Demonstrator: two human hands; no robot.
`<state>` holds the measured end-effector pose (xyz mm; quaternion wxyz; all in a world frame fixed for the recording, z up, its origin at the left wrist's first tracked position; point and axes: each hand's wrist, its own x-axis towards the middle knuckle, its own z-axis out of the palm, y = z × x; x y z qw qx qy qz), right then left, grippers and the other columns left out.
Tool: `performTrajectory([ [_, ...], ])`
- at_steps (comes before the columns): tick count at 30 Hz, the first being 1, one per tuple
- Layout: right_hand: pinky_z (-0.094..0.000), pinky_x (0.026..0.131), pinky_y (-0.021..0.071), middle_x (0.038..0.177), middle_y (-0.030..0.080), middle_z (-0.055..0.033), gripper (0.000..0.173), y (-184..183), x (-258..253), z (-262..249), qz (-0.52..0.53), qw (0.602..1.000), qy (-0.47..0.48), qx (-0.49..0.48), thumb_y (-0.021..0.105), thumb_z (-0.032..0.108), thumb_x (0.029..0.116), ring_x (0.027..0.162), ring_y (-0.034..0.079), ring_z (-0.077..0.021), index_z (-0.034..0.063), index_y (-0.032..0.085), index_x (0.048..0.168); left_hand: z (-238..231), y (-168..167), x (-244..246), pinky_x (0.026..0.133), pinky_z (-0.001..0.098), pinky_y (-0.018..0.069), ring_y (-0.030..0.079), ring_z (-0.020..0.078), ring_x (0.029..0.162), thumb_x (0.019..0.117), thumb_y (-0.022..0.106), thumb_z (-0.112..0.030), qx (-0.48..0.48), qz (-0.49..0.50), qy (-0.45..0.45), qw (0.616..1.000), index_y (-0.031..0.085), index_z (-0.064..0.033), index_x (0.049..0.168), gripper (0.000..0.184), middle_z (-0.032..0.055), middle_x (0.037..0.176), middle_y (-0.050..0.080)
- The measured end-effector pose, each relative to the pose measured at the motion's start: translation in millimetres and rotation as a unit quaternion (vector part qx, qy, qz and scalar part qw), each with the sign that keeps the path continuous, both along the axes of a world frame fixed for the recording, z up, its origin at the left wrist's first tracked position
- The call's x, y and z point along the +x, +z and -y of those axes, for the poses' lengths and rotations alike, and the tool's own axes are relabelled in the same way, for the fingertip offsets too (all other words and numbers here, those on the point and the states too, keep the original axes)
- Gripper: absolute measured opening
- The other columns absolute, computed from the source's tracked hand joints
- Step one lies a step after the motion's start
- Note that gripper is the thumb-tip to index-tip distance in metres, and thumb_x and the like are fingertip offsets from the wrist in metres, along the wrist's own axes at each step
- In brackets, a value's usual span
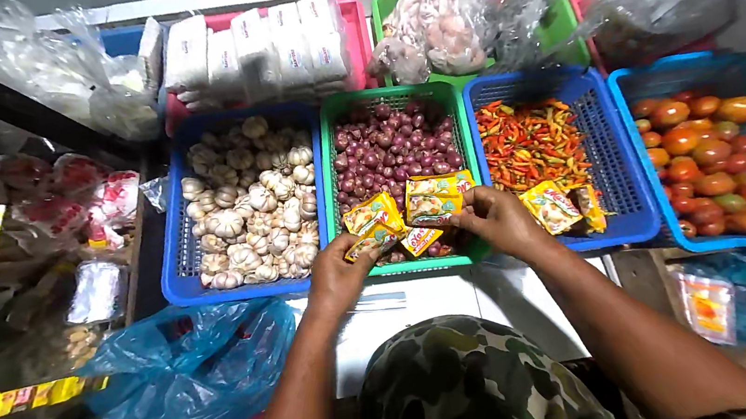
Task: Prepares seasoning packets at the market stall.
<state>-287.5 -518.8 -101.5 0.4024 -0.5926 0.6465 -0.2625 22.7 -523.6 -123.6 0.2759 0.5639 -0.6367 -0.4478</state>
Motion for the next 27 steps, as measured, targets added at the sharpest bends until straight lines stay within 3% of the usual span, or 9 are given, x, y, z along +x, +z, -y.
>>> performTrajectory([
  [3, -0.0388, 0.066, 0.0573, 0.080, 0.068, -0.0045, 0.016, -1.1, -1.1, 1.7, 0.015, 1.000, -0.010, 0.004, 0.071, 0.024, 0.0984, 0.068, 0.065, -0.0153, 0.0084, 0.067, 0.101, 5.8, 0.4, 2.1, 0.068, 0.0380, 0.0609, 0.069, 0.0140, 0.074, 0.0972, 0.072, -0.025, 0.022, -0.033, 0.009, 0.999, 0.071, -0.0116, 0.102, 0.014, 0.0018, 0.087, 0.072],
  [5, -0.0374, 0.064, 0.0581, 0.079, 0.069, -0.0017, 0.017, -1.4, 2.2, 2.3, 0.008, 1.000, -0.014, -0.015, 0.074, 0.028, 0.0962, 0.067, 0.065, -0.0133, 0.0116, 0.071, 0.099, 8.8, -2.3, 0.4, 0.065, 0.0386, 0.0611, 0.069, 0.0154, 0.070, 0.0987, 0.069, -0.027, 0.024, -0.033, 0.012, 0.999, 0.071, -0.0125, 0.104, 0.015, 0.0027, 0.085, 0.072],
  [9, -0.0373, 0.074, 0.0603, 0.093, 0.069, -0.0012, 0.016, -4.1, 14.1, -0.5, -0.034, 0.993, -0.023, -0.111, 0.079, 0.024, 0.0905, 0.079, 0.067, -0.0121, 0.0119, 0.074, 0.099, 8.4, -4.1, -5.7, 0.062, 0.0375, 0.0629, 0.070, 0.0170, 0.066, 0.0988, 0.070, -0.026, 0.031, -0.044, 0.013, 0.998, 0.071, -0.0134, 0.109, 0.016, 0.0033, 0.085, 0.073],
  [13, -0.0409, 0.097, 0.0556, 0.113, 0.074, 0.0021, 0.013, -18.7, 15.6, -7.5, -0.074, 0.966, 0.037, -0.244, 0.069, 0.011, 0.0905, 0.109, 0.067, -0.0148, 0.0141, 0.076, 0.101, 1.6, -7.0, -5.1, 0.071, 0.0373, 0.0605, 0.068, 0.0108, 0.075, 0.0896, 0.080, -0.025, -0.045, 0.029, 0.022, 0.998, 0.069, -0.0144, 0.097, 0.017, -0.0015, 0.086, 0.071],
  [15, -0.0405, 0.099, 0.0549, 0.115, 0.074, 0.0034, 0.013, -28.0, 13.9, -14.2, -0.099, 0.958, 0.065, -0.260, 0.067, 0.009, 0.0910, 0.113, 0.066, -0.0160, 0.0145, 0.075, 0.101, -6.6, -9.7, -5.0, 0.075, 0.0373, 0.0596, 0.067, 0.0113, 0.080, 0.0891, 0.079, -0.023, -0.103, 0.084, -0.004, 0.991, 0.068, -0.0120, 0.093, 0.016, -0.0001, 0.089, 0.068],
  [18, -0.0423, 0.102, 0.0545, 0.119, 0.073, 0.0008, 0.016, -44.6, 8.7, -22.5, -0.132, 0.950, 0.092, -0.268, 0.066, 0.007, 0.0906, 0.117, 0.065, -0.0189, 0.0131, 0.074, 0.103, -20.1, -16.3, -5.3, 0.088, 0.0411, 0.0595, 0.070, 0.0158, 0.096, 0.0938, 0.071, -0.023, -0.176, 0.166, -0.082, 0.967, 0.074, -0.0118, 0.098, 0.012, 0.0026, 0.099, 0.072],
  [21, -0.0426, 0.106, 0.0514, 0.126, 0.070, 0.0009, 0.020, -49.1, 7.3, -28.5, -0.156, 0.946, 0.112, -0.263, 0.064, 0.013, 0.0944, 0.124, 0.062, -0.0190, 0.0163, 0.075, 0.111, -27.4, -18.8, -6.9, 0.097, 0.0433, 0.0558, 0.067, 0.0193, 0.109, 0.0941, 0.070, -0.041, -0.200, 0.201, -0.144, 0.948, 0.074, -0.0143, 0.104, 0.029, 0.0020, 0.107, 0.072],
  [23, -0.0435, 0.107, 0.0506, 0.128, 0.069, 0.0006, 0.022, -48.1, 6.8, -29.9, -0.172, 0.942, 0.126, -0.261, 0.062, 0.017, 0.0957, 0.126, 0.060, -0.0200, 0.0176, 0.075, 0.113, -26.9, -16.4, -8.0, 0.096, 0.0439, 0.0556, 0.066, 0.0195, 0.108, 0.0913, 0.067, -0.060, -0.200, 0.213, -0.155, 0.944, 0.074, -0.0147, 0.105, 0.048, 0.0013, 0.106, 0.072],
  [27, -0.0456, 0.105, 0.0497, 0.128, 0.069, 0.0009, 0.023, -45.2, 5.2, -27.4, -0.178, 0.938, 0.139, -0.262, 0.059, 0.022, 0.0968, 0.125, 0.060, -0.0211, 0.0185, 0.075, 0.113, -21.7, -14.2, -8.2, 0.095, 0.0462, 0.0549, 0.066, 0.0199, 0.106, 0.0834, 0.061, -0.079, -0.208, 0.199, -0.139, 0.947, 0.074, -0.0144, 0.102, 0.068, 0.0015, 0.105, 0.072],
])
